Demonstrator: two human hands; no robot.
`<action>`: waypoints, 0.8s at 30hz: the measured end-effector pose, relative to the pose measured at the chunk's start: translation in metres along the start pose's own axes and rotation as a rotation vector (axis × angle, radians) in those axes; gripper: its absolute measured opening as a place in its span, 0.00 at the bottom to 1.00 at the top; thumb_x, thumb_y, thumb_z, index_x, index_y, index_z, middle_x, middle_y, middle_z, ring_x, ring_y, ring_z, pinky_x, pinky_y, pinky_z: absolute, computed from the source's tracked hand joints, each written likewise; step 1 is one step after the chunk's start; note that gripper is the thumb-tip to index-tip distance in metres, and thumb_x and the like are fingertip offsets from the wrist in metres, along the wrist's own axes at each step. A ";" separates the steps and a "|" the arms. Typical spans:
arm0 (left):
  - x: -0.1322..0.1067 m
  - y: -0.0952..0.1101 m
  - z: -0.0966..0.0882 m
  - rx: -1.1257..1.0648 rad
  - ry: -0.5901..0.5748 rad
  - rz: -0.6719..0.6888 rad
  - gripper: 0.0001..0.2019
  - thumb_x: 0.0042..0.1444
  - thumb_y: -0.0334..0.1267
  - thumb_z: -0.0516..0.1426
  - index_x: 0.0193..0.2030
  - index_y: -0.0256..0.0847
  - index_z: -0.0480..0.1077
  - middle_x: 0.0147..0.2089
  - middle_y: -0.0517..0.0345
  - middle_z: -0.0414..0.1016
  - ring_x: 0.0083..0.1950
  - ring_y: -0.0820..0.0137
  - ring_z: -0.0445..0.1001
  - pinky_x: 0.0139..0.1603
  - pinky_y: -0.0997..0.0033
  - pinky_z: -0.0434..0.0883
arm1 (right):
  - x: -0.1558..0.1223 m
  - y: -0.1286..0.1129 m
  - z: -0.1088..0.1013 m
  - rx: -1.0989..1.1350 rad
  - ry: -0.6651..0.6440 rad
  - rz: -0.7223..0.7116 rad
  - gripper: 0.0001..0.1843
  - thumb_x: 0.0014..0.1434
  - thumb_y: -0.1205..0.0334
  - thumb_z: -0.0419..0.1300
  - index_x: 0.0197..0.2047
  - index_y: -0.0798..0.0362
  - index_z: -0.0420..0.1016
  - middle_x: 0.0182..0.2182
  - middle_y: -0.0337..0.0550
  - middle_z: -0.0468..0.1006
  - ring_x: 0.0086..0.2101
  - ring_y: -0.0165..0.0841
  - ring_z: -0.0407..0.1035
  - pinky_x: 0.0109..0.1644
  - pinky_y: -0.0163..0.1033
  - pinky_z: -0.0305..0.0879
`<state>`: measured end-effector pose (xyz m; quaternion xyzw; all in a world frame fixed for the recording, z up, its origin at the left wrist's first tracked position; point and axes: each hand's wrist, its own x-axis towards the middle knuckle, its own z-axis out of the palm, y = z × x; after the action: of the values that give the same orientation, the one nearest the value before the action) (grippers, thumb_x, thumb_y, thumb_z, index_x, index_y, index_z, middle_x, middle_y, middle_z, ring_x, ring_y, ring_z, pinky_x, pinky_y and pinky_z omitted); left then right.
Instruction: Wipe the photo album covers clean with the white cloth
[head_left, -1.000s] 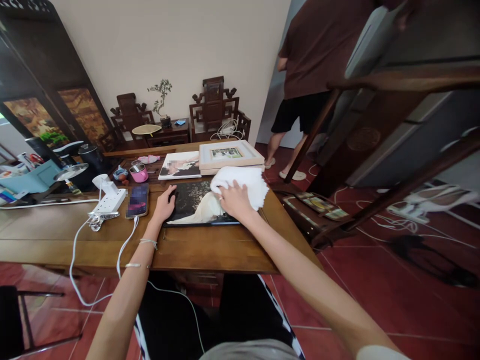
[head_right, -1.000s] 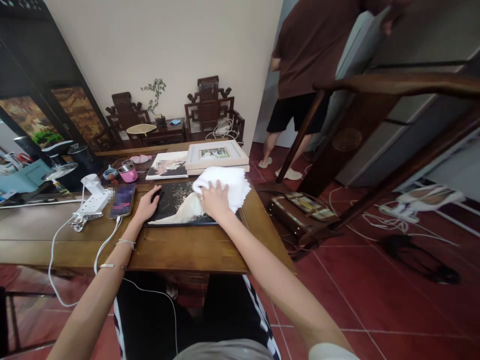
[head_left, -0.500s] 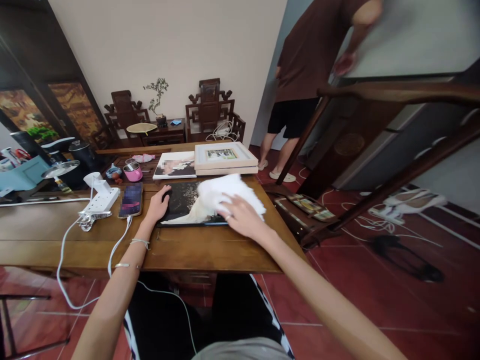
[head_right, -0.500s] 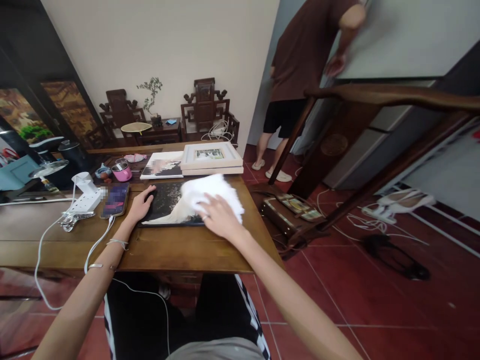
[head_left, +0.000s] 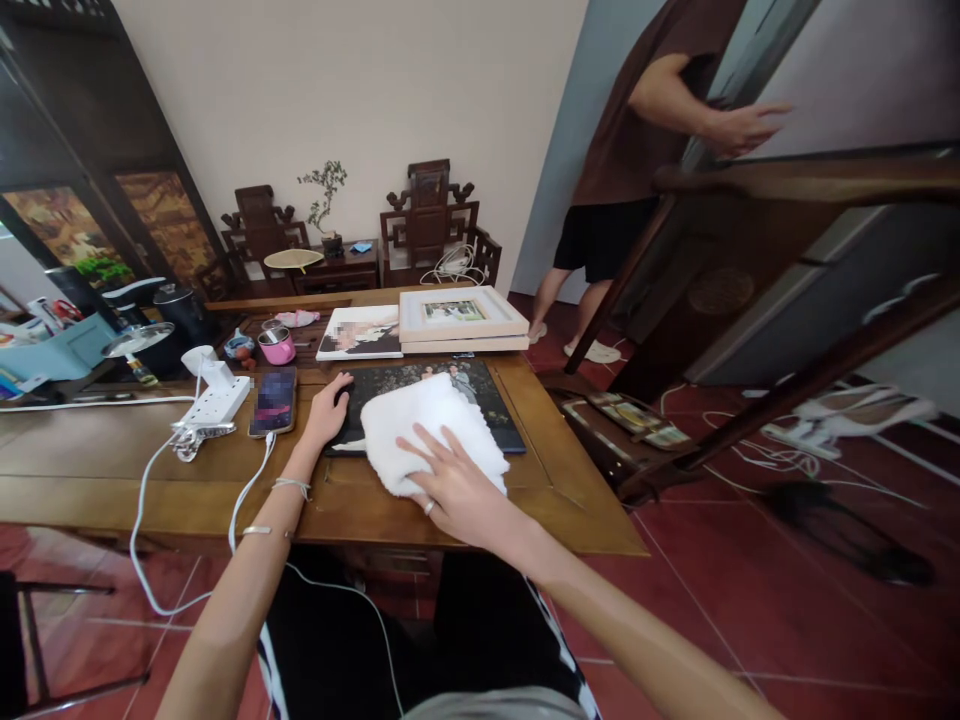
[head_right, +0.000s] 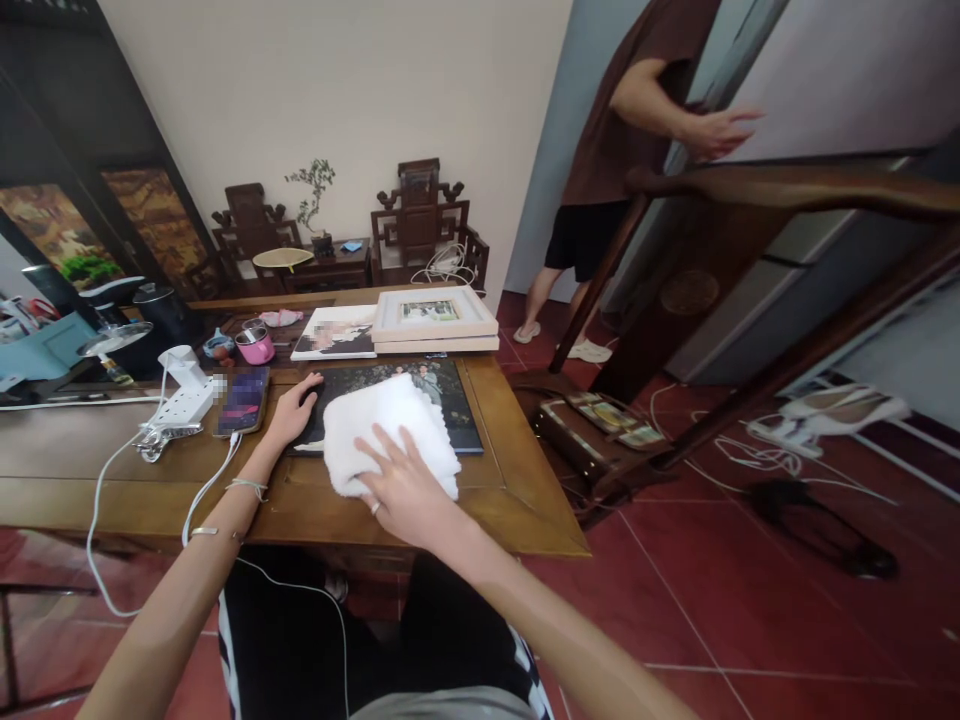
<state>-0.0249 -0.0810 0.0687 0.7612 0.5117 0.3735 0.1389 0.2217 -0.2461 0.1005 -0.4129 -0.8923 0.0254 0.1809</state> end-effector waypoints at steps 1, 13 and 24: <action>0.000 0.000 0.000 -0.001 -0.002 0.001 0.19 0.59 0.29 0.50 0.55 0.40 0.72 0.63 0.52 0.71 0.68 0.63 0.65 0.71 0.55 0.58 | -0.004 0.002 -0.001 0.039 0.012 -0.012 0.15 0.63 0.67 0.53 0.46 0.52 0.79 0.65 0.48 0.66 0.68 0.49 0.49 0.68 0.64 0.47; -0.001 0.000 0.001 -0.016 -0.014 -0.006 0.19 0.60 0.29 0.50 0.56 0.39 0.72 0.64 0.52 0.70 0.69 0.63 0.63 0.72 0.56 0.56 | 0.006 0.078 -0.012 -0.190 0.033 0.459 0.22 0.65 0.65 0.44 0.54 0.64 0.73 0.56 0.69 0.72 0.62 0.64 0.54 0.54 0.72 0.58; 0.000 -0.003 0.002 -0.009 -0.008 -0.048 0.21 0.65 0.32 0.45 0.62 0.38 0.67 0.64 0.50 0.70 0.66 0.63 0.68 0.69 0.58 0.62 | 0.078 0.005 0.013 -0.078 -0.068 0.066 0.20 0.67 0.61 0.50 0.58 0.51 0.73 0.67 0.52 0.62 0.67 0.55 0.46 0.66 0.70 0.44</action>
<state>-0.0254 -0.0795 0.0661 0.7496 0.5276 0.3691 0.1533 0.1744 -0.1834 0.1111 -0.4478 -0.8841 0.0107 0.1332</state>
